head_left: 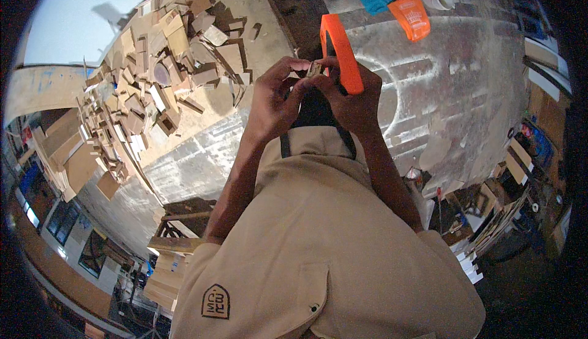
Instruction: The person cuts a small piece of wood using a hand saw and rubs the edges with sandpaper. They pick up a white board and a thin wooden strip from a workbench cluttered with wood scraps before returning to sawing another small wood block.
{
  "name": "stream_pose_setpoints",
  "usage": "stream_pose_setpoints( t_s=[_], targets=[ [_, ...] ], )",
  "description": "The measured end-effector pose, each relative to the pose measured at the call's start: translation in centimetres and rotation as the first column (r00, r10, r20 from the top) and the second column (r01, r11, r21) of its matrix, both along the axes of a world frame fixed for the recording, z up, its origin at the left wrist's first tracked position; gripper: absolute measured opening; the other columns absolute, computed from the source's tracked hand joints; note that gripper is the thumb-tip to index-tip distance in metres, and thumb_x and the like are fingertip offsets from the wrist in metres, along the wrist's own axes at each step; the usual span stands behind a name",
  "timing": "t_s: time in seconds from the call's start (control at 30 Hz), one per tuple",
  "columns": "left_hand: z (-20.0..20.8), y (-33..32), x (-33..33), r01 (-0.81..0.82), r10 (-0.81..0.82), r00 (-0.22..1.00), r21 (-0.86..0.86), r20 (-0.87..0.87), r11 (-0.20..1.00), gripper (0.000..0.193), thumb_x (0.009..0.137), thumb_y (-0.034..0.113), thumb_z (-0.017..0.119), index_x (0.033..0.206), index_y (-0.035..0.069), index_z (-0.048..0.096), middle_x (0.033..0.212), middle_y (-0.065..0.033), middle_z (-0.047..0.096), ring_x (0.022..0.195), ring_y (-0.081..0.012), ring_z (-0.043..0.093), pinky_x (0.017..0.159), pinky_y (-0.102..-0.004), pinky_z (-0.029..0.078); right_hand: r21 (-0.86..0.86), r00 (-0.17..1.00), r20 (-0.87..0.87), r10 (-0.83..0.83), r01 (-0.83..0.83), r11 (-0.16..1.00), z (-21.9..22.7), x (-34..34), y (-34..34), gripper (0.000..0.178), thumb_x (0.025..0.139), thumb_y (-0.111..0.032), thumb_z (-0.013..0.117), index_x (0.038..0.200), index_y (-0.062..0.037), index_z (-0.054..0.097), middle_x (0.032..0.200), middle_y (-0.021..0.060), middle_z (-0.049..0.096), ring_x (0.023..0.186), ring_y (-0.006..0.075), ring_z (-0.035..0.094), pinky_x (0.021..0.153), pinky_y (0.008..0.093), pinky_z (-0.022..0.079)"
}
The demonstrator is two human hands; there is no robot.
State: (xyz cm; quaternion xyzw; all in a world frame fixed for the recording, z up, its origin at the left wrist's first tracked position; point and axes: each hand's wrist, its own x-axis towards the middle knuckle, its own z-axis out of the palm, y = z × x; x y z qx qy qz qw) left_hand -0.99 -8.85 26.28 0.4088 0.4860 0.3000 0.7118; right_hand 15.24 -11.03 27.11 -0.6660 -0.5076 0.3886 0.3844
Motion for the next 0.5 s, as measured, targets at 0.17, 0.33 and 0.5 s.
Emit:
stream_pose_setpoints(
  t_s=[0.17, 0.33, 0.5],
  targets=[
    [-0.6, -0.2, 0.2, 0.025, -0.025, 1.0, -0.011, -0.007, 1.0, 0.021, 0.099, 0.009, 0.059, 0.114, -0.005, 0.059, 0.107, -0.0101, 0.065, 0.098, -0.0128, 0.062, 0.083, -0.0289, 0.053, 0.027, 1.0, 0.004, -0.012, 0.012, 1.0, 0.3, 0.3, 0.1, 0.022, 0.079, -0.016, 0.083, 0.095, -0.007, 0.073, 0.072, 0.0005, 0.063, 0.068, 0.0091, 0.059, 0.064, 0.0265, 0.048],
    [-0.2, -0.3, 0.8, 0.003, -0.002, 0.998, 0.012, -0.067, 1.0, 0.015, 0.098, 0.013, 0.06, 0.105, 0.0, 0.059, 0.078, -0.0036, 0.064, 0.062, -0.0056, 0.055, 0.053, -0.0217, 0.044, -0.063, 0.991, -0.135, 0.0, -0.008, 0.998, 0.9, 0.7, 0.5, 0.024, 0.077, -0.019, 0.083, 0.094, -0.0062, 0.072, 0.081, 0.0093, 0.072, 0.072, 0.0207, 0.071, 0.067, 0.0335, 0.055],
    [0.3, -0.6, 0.9, -0.074, 0.092, 0.977, 0.1, -0.192, 0.992, 0.011, 0.094, 0.001, 0.062, 0.104, -0.004, 0.06, 0.098, -0.0081, 0.065, 0.089, -0.0127, 0.063, 0.079, -0.0296, 0.058, -0.102, 1.0, -0.011, -0.004, 0.002, 0.995, 0.1, 0.7, -0.2, 0.019, 0.079, -0.015, 0.083, 0.088, -0.0038, 0.07, 0.076, 0.0042, 0.069, 0.069, 0.0123, 0.064, 0.066, 0.0295, 0.052]
  ],
)
